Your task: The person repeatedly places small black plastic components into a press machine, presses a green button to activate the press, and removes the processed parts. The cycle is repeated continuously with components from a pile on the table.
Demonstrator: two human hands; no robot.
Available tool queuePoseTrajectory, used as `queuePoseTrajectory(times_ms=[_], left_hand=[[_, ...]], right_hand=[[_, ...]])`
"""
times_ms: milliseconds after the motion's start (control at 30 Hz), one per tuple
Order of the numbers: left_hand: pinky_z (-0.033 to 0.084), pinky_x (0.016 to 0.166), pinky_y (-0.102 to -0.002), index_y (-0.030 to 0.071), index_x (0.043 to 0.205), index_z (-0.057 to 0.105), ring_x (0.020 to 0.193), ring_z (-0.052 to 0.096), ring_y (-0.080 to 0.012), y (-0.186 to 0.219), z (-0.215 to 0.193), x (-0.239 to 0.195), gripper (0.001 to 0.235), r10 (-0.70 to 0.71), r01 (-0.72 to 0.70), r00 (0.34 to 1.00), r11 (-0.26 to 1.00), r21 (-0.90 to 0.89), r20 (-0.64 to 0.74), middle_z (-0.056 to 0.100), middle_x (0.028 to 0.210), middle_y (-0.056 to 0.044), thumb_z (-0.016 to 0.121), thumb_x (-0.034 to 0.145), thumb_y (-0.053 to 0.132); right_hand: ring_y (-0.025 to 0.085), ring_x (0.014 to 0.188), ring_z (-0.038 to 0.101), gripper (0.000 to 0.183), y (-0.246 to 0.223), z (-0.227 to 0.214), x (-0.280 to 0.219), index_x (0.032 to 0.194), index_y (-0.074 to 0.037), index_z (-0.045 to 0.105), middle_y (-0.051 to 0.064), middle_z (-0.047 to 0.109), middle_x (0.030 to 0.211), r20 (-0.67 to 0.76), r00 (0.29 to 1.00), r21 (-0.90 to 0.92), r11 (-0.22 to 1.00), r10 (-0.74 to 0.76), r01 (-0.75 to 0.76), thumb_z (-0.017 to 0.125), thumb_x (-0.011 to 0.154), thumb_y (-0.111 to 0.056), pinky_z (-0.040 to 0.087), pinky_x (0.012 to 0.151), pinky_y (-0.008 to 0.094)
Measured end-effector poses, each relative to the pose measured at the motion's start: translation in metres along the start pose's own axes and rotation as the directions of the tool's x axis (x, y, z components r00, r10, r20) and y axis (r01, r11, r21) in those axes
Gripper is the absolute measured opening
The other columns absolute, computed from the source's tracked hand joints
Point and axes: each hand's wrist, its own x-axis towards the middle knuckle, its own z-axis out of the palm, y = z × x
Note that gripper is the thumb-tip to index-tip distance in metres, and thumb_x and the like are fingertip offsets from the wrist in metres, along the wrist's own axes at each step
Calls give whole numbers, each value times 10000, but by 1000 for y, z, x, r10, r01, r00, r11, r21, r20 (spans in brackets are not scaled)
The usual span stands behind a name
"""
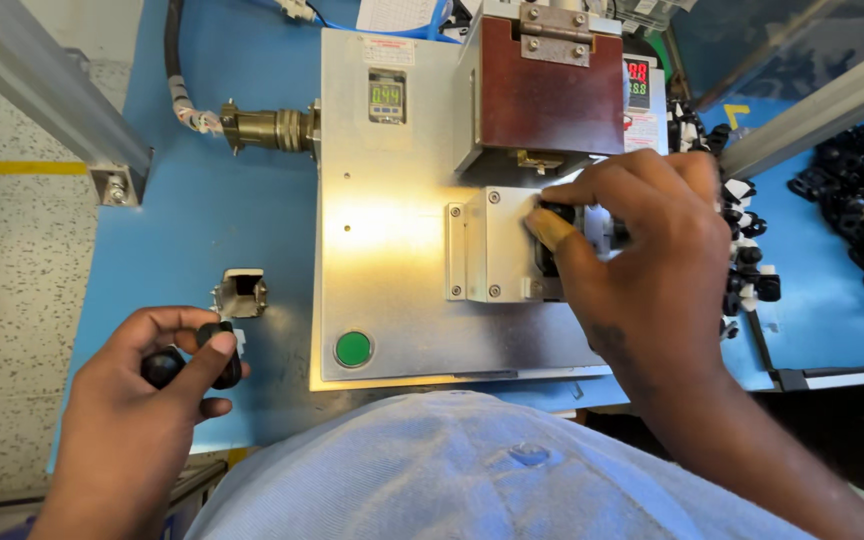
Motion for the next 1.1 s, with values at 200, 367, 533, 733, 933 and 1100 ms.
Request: queuePoseTrajectory(times_ms=[200, 367, 533, 733, 933, 1100], left_hand=[[544, 688, -348, 47, 1153, 677, 791, 688, -188, 6, 8, 14, 299, 28, -41, 987, 996, 77, 156, 738, 893, -118, 787, 905, 172], [557, 648, -359, 94, 1133, 676, 748, 643, -186, 13, 32, 1, 382, 50, -132, 925, 972, 193, 377, 711, 884, -87, 850, 837, 262], [489, 676, -334, 86, 1106, 713, 729, 606, -192, 19, 42, -7, 347, -18, -68, 937, 970, 233, 350, 741, 823, -92, 866, 827, 226], [429, 645, -332, 50, 971, 727, 673, 516, -176, 30, 55, -21, 294, -52, 19, 981, 985, 172, 189, 652, 742, -74, 853, 772, 226], [417, 647, -346, 30, 1053, 719, 708, 526, -191, 31, 55, -19, 325, -52, 5, 978, 974, 226, 203, 668, 786, -106, 863, 815, 197], [451, 686, -336, 47, 1122, 693, 731, 550, -196, 25, 53, -19, 349, -83, 37, 984, 961, 276, 160, 690, 826, -125, 856, 846, 184]], right_hand=[[246, 1003, 558, 165, 7, 11, -9, 1026, -122, 796, 25, 691, 1032, -47, 996, 114, 991, 78, -73, 839, 868, -148, 394, 913, 383], [287, 1169, 567, 351, 27, 0, -35, 1229, -40, 708, 123, 663, 1203, -73, 997, 128, 991, 39, -29, 763, 886, -91, 417, 1014, 423], [269, 1109, 560, 437, 67, -17, -93, 1291, 33, 622, 209, 623, 1196, -31, 850, 156, 843, 525, -515, 735, 888, -93, 465, 932, 396], [162, 859, 638, 309, 119, -10, -123, 1123, 19, 676, 108, 715, 958, 570, 377, 440, 116, 730, -890, 696, 883, -174, 514, 771, 314], [172, 804, 650, 280, 139, -19, -97, 1094, -8, 674, 119, 727, 889, 685, 354, 201, 301, 638, -932, 731, 866, -160, 504, 765, 314], [161, 813, 679, 297, 121, -32, -74, 1103, -57, 662, 91, 691, 924, 620, 461, 76, 536, 634, -840, 776, 840, -138, 536, 718, 352]])
